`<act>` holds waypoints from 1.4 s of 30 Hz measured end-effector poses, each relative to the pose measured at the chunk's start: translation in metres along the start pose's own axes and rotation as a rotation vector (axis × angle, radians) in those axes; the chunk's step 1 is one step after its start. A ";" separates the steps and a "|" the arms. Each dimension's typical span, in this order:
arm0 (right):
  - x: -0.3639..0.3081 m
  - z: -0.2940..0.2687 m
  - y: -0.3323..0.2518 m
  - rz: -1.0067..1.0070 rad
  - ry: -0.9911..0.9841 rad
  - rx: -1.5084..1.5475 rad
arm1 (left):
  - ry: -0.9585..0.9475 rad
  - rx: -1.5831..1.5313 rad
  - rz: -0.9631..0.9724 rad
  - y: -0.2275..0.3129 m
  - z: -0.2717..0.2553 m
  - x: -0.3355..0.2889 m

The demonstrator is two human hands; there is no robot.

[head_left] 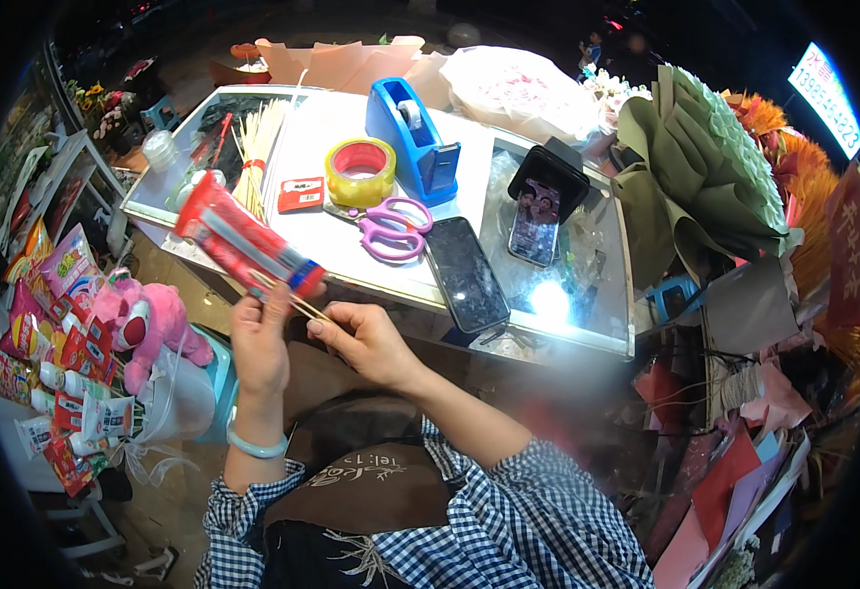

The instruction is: The person assembles a snack bouquet by inserting wooden skewers into small snack packets and arranging them into a floral-style bouquet. They use scissors to trim skewers and tape to secure items, then place the assembled bouquet into a bucket.

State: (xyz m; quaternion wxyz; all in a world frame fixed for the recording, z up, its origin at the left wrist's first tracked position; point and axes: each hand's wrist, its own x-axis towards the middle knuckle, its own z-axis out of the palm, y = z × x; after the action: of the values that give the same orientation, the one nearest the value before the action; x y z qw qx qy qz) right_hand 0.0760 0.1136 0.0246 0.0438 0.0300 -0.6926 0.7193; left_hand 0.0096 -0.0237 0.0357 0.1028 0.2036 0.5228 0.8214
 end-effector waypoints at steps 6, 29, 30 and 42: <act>-0.016 0.014 0.017 -0.300 0.246 -0.347 | 0.057 0.096 0.060 0.014 -0.006 0.009; 0.056 -0.077 -0.002 -0.504 0.415 -1.427 | -0.016 0.149 -0.066 0.010 -0.027 0.008; 0.059 -0.084 0.001 -0.415 0.338 -1.483 | 0.000 0.157 -0.077 0.009 -0.028 0.007; 0.044 -0.089 -0.026 -0.269 0.244 -1.419 | 0.082 0.223 -0.071 -0.006 -0.024 0.013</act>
State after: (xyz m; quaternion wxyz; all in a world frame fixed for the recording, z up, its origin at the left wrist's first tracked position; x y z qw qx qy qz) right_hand 0.0364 0.2042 0.0518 0.2174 -0.0011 -0.9724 0.0842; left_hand -0.0129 -0.0355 0.0241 0.0868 0.1613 0.6216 0.7616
